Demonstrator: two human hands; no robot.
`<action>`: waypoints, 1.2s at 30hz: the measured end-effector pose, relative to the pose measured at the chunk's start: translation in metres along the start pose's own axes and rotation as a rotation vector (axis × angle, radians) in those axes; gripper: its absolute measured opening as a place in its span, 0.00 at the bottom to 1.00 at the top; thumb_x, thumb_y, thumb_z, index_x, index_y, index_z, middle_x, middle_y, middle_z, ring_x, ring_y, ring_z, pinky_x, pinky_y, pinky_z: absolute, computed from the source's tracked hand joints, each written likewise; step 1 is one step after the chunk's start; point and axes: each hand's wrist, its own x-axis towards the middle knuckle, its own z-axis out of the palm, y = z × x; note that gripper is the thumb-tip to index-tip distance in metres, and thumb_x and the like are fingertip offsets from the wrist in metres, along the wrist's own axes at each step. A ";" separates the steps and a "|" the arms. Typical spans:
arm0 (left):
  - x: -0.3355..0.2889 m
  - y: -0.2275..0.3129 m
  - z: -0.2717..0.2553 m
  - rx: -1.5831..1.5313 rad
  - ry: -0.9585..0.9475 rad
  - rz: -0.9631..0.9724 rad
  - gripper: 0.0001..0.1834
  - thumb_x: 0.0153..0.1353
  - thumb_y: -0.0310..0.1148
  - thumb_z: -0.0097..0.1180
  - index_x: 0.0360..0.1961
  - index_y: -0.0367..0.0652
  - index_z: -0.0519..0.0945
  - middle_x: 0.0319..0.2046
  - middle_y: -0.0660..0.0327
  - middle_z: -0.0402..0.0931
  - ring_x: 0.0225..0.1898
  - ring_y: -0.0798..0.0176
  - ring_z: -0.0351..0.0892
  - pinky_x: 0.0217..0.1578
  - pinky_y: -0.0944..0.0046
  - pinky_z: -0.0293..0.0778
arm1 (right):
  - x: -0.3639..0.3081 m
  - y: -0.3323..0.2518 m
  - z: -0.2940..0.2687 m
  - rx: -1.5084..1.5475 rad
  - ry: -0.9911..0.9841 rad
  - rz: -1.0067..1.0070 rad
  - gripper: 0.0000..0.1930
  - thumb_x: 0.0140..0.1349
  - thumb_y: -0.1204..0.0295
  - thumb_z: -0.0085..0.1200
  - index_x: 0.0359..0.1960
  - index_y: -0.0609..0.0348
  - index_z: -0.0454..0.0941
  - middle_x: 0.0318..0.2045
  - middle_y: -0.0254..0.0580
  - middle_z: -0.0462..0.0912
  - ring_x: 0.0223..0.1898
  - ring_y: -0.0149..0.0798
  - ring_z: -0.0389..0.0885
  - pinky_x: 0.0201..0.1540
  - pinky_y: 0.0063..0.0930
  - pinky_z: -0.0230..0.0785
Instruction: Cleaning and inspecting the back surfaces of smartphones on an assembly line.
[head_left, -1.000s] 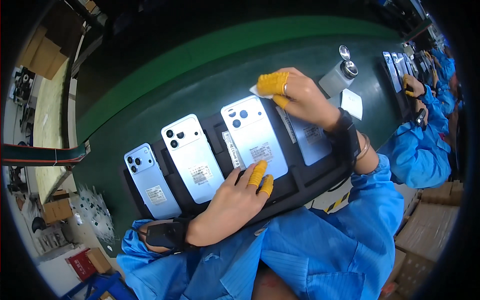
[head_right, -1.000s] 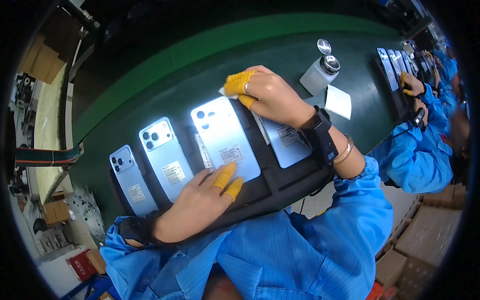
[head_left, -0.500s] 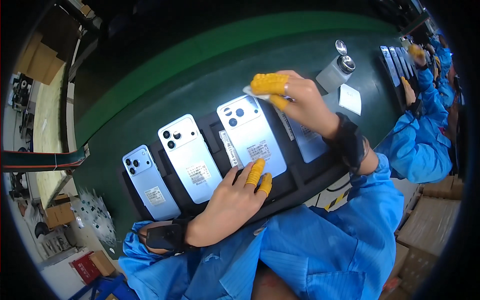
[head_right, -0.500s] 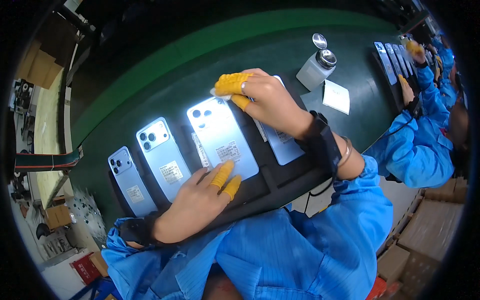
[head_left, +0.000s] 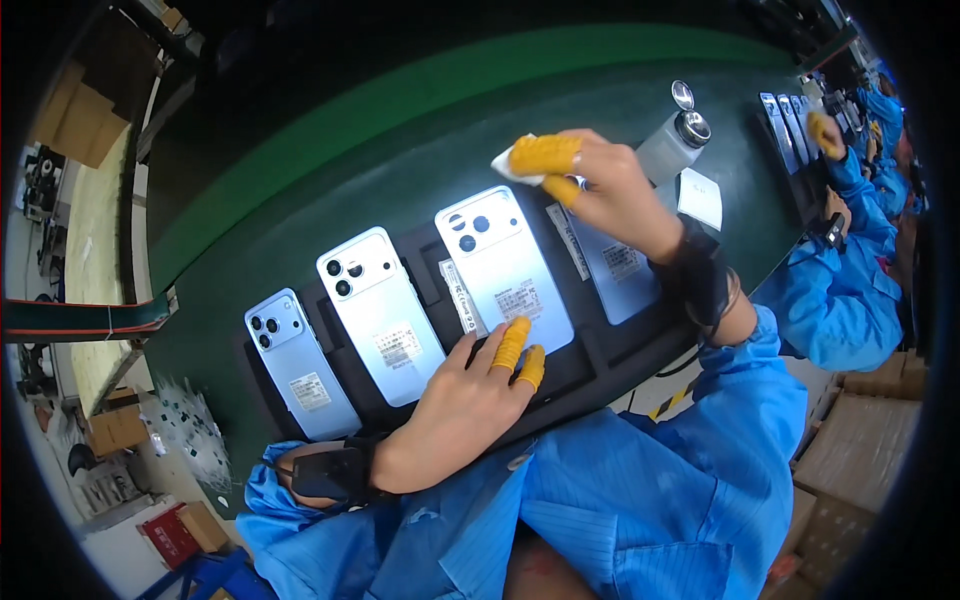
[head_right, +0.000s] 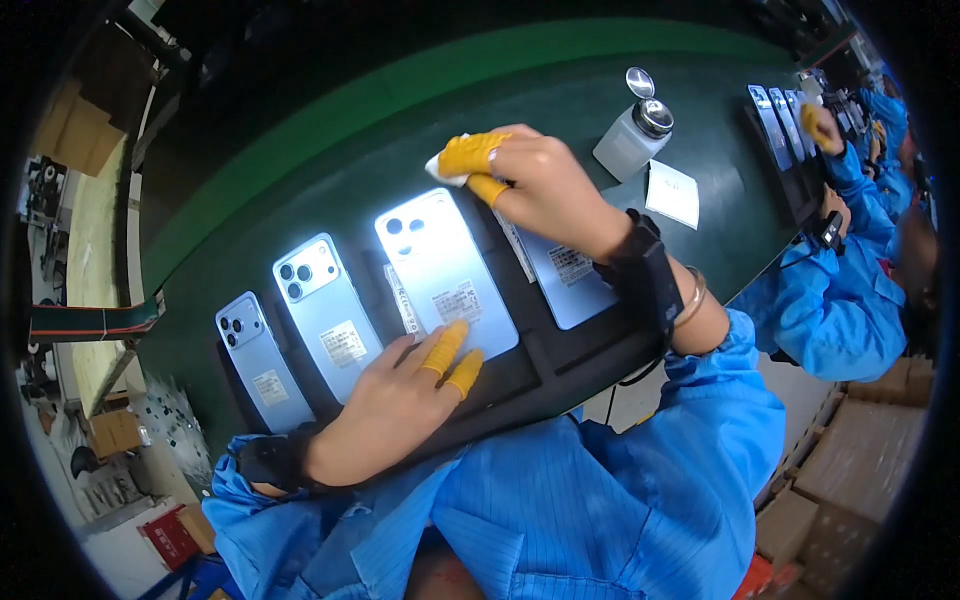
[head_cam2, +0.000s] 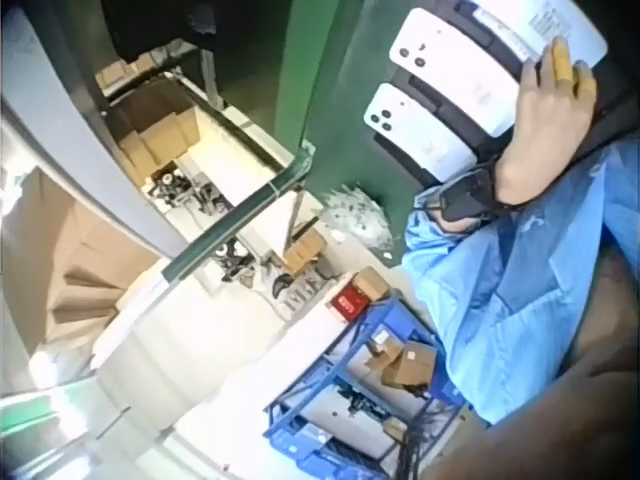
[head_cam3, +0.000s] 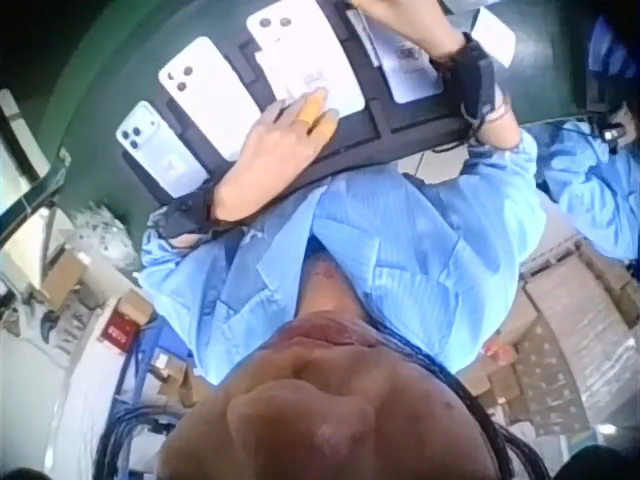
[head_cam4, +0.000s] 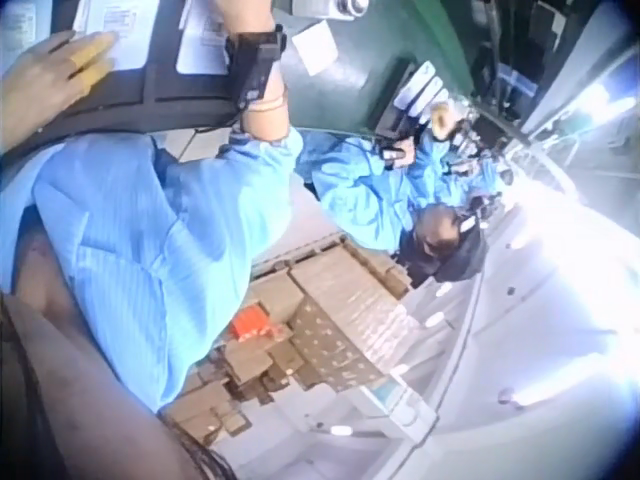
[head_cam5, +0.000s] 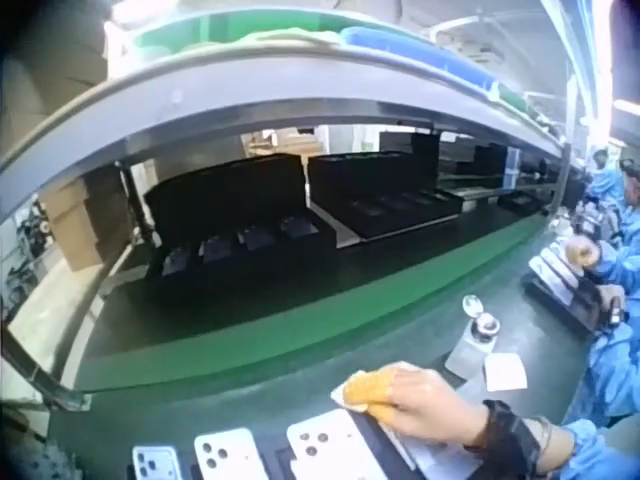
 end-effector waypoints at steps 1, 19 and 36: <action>0.000 0.000 0.000 -0.004 0.002 -0.003 0.19 0.50 0.27 0.52 0.46 0.37 0.77 0.50 0.43 0.74 0.50 0.56 0.76 0.49 0.64 0.69 | 0.000 0.001 0.006 -0.013 -0.062 0.015 0.06 0.50 0.77 0.58 0.31 0.63 0.82 0.29 0.50 0.82 0.31 0.49 0.81 0.47 0.38 0.72; -0.002 0.000 0.003 -0.012 0.013 -0.027 0.18 0.51 0.28 0.52 0.46 0.38 0.77 0.51 0.45 0.73 0.49 0.56 0.76 0.49 0.63 0.70 | 0.016 -0.018 0.043 0.028 -0.192 -0.317 0.03 0.46 0.77 0.56 0.23 0.63 0.80 0.22 0.46 0.81 0.27 0.43 0.81 0.49 0.37 0.72; -0.002 0.000 0.002 -0.011 0.022 -0.035 0.19 0.50 0.28 0.52 0.45 0.38 0.78 0.51 0.45 0.74 0.48 0.57 0.77 0.48 0.65 0.71 | 0.008 -0.022 0.035 0.228 -0.297 -0.267 0.02 0.45 0.78 0.57 0.21 0.63 0.80 0.20 0.46 0.81 0.24 0.40 0.79 0.53 0.37 0.68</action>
